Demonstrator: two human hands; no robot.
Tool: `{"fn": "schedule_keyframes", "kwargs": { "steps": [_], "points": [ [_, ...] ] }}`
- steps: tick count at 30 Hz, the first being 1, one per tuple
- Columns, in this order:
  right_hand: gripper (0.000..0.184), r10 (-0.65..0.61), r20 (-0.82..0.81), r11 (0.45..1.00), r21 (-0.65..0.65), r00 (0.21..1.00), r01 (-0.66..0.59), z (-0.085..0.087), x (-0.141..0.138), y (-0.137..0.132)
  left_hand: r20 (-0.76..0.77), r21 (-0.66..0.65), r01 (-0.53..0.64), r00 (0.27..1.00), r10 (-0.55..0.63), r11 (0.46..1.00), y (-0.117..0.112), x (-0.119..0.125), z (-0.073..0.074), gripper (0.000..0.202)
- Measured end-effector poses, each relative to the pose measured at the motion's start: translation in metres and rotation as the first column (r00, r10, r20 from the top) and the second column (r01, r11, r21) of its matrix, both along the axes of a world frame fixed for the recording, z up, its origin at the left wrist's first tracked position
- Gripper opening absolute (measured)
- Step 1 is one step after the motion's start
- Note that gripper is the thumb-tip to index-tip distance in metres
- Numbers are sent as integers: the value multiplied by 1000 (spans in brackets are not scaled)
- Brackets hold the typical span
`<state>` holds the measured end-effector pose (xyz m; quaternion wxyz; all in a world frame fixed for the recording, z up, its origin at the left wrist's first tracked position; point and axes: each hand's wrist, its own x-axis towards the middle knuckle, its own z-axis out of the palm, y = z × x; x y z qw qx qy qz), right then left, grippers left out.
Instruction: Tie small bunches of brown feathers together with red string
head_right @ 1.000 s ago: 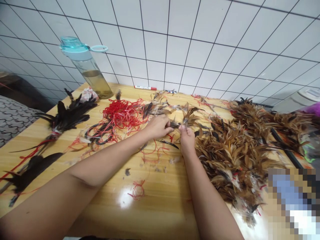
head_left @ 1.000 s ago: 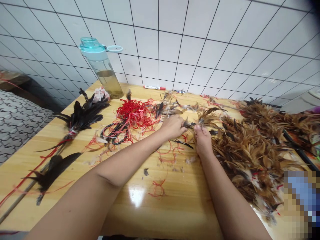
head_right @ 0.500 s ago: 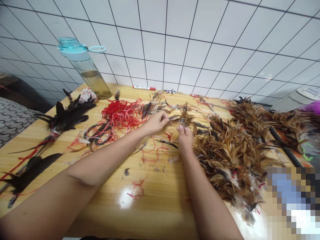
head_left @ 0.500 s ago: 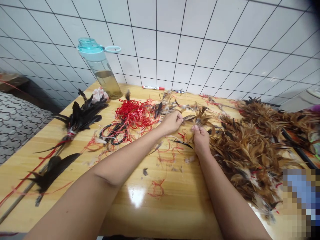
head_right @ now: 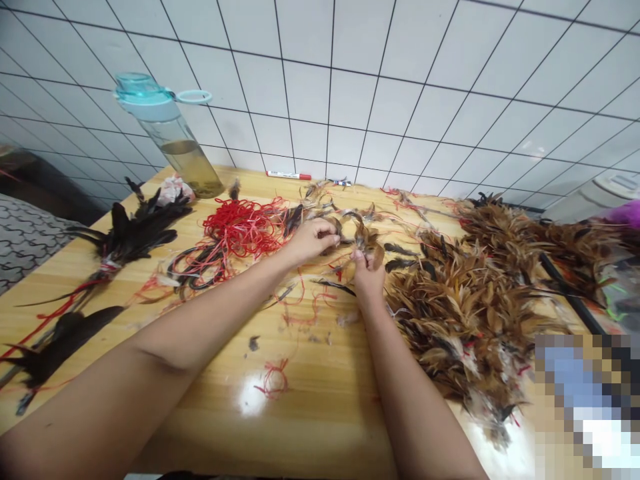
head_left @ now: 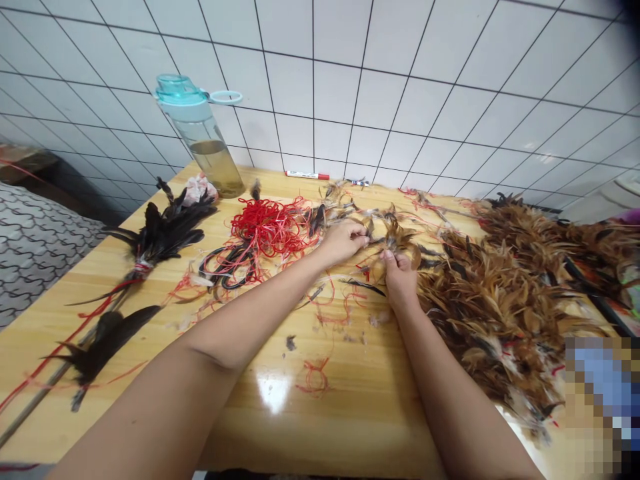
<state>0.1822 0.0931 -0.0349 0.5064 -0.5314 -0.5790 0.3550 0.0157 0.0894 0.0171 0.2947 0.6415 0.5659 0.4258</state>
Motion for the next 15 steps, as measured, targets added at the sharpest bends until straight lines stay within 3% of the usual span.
{"fn": "schedule_keyframes", "kwargs": {
  "steps": [7,15],
  "points": [
    [34,35,-71,997,-64,997,-40,0,-1,2,307,-113,88,950,-49,990,0,10,-8,11],
    [32,67,58,998,-22,996,-66,1,4,3,248,-55,143,961,-125,988,-1,17,-10,10]
  ]
}}
